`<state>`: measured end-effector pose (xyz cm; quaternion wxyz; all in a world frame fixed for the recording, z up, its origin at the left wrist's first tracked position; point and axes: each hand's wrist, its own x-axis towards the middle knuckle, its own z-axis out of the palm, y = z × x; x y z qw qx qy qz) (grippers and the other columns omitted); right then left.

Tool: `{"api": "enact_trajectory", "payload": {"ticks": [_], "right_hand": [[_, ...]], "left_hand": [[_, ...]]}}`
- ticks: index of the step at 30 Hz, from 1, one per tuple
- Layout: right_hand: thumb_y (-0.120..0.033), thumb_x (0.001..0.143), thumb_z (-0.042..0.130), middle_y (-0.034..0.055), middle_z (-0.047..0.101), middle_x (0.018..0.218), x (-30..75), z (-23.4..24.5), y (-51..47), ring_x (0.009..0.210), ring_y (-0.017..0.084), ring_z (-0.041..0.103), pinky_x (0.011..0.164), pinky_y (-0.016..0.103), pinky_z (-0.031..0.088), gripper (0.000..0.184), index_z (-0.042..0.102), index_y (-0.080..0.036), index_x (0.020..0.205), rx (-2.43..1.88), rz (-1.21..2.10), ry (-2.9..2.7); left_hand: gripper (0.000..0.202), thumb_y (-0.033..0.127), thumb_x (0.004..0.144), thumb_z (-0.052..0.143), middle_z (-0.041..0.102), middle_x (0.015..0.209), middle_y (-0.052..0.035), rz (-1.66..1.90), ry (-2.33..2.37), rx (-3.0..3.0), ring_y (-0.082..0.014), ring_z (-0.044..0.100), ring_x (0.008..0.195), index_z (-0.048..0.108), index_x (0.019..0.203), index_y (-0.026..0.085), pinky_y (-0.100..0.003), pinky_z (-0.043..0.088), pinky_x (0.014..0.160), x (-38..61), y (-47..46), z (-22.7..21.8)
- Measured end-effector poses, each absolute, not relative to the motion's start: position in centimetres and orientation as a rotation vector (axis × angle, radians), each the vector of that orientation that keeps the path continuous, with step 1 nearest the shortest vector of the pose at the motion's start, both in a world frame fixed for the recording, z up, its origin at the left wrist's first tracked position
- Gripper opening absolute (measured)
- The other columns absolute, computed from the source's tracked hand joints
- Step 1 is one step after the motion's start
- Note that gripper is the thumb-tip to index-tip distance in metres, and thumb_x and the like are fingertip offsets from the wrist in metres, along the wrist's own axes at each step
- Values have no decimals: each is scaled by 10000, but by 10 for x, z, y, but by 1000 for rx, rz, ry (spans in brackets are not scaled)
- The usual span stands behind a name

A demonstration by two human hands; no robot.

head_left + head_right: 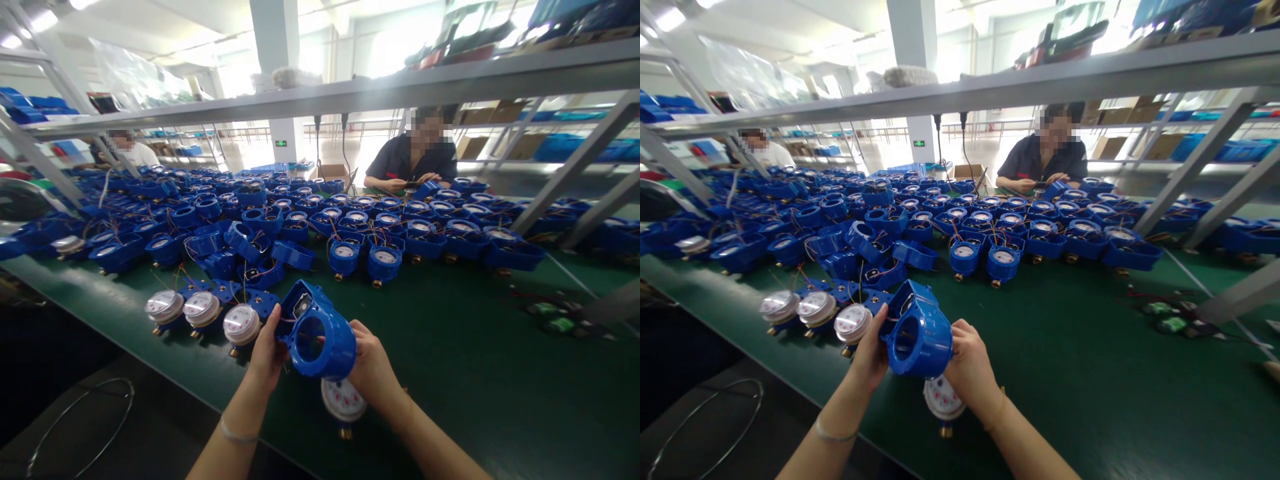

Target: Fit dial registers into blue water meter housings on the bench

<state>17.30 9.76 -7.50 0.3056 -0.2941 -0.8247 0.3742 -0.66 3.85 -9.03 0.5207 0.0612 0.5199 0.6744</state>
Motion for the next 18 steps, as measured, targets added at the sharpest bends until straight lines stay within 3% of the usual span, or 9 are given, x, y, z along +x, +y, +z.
{"api": "enact_trajectory", "payload": {"ticks": [7, 14, 18], "right_hand": [[-413, 851, 698, 66, 636, 745, 174, -72, 96, 775, 223, 567, 701, 363, 498, 346, 646, -200, 583, -820, 1014, -2175], [-379, 885, 650, 71, 673, 763, 175, -78, 97, 780, 224, 581, 728, 351, 483, 277, 745, -187, 711, -842, 1111, -2101], [-430, 823, 708, 74, 703, 808, 174, -81, 98, 795, 232, 605, 758, 354, 485, 306, 726, -175, 655, -931, 1171, -2023]], "left_hand": [[448, 544, 770, 720, 634, 558, 16, 1600, 1260, 202, -108, 520, 375, 675, 988, 156, -209, 331, 362, -4, 39, -88], [438, 557, 758, 724, 645, 549, 10, 1573, 1346, 268, -124, 535, 389, 685, 915, 149, -224, 342, 381, -2, 38, -88], [391, 537, 782, 705, 709, 652, -34, 1514, 1345, 288, -232, 684, 625, 703, 918, 170, -303, 511, 548, 4, 40, -83]]}}
